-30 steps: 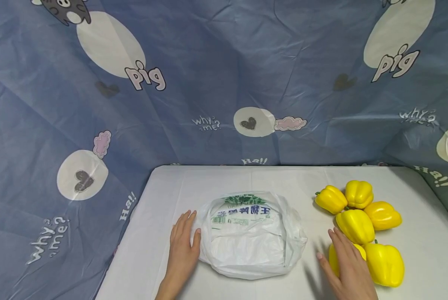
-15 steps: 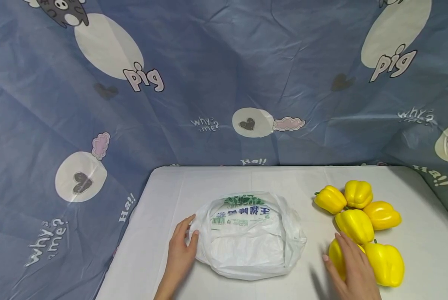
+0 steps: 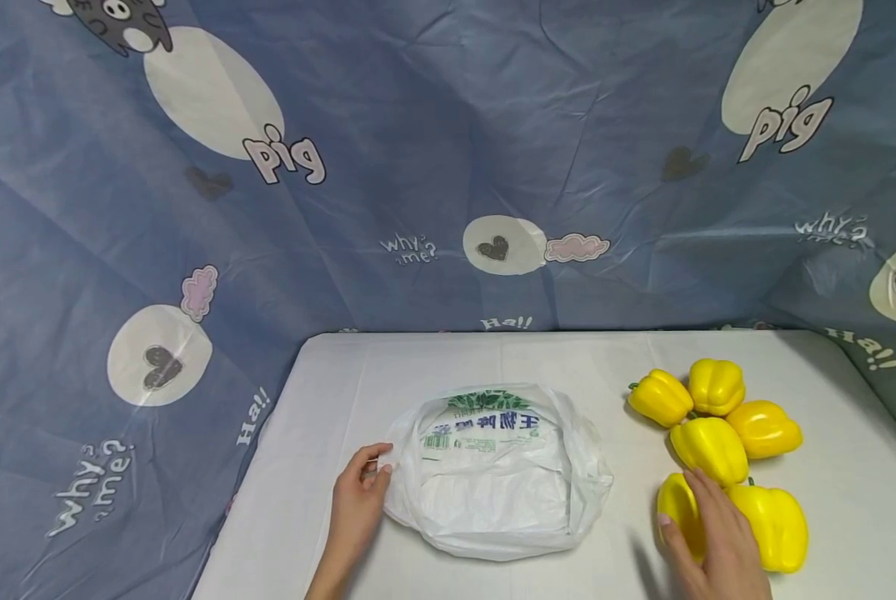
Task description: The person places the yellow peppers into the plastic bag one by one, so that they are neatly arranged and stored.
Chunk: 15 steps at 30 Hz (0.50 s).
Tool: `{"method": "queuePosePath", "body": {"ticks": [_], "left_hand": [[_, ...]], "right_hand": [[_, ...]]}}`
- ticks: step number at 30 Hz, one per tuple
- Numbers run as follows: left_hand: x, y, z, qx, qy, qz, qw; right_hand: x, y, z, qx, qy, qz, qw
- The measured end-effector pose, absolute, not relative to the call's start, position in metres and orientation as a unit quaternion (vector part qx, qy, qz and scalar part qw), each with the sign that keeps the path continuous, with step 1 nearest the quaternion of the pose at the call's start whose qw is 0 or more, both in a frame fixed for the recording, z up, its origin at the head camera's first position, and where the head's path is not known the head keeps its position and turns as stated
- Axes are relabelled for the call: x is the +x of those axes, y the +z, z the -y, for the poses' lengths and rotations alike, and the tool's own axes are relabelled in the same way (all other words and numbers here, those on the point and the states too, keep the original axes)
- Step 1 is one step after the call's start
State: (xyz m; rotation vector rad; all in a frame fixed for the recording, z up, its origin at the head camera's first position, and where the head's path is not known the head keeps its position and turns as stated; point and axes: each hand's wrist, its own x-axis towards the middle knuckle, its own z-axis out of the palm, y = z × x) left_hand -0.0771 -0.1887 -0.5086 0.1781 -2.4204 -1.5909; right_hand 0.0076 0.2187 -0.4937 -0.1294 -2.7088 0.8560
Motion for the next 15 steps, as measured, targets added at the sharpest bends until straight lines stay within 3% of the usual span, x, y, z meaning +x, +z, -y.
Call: {"method": "queuePosePath", "body": {"ticks": [6, 15], "left_hand": [[-0.074, -0.492, 0.183, 0.063, -0.578, 0.804, 0.12], [-0.08, -0.505, 0.189, 0.066, -0.625, 0.771, 0.104]], "right_hand": [[0.009, -0.495, -0.222, -0.065, 0.296, 0.943, 0.134], [0.012, -0.498, -0.228, -0.095, 0.288, 0.946, 0.111]]}}
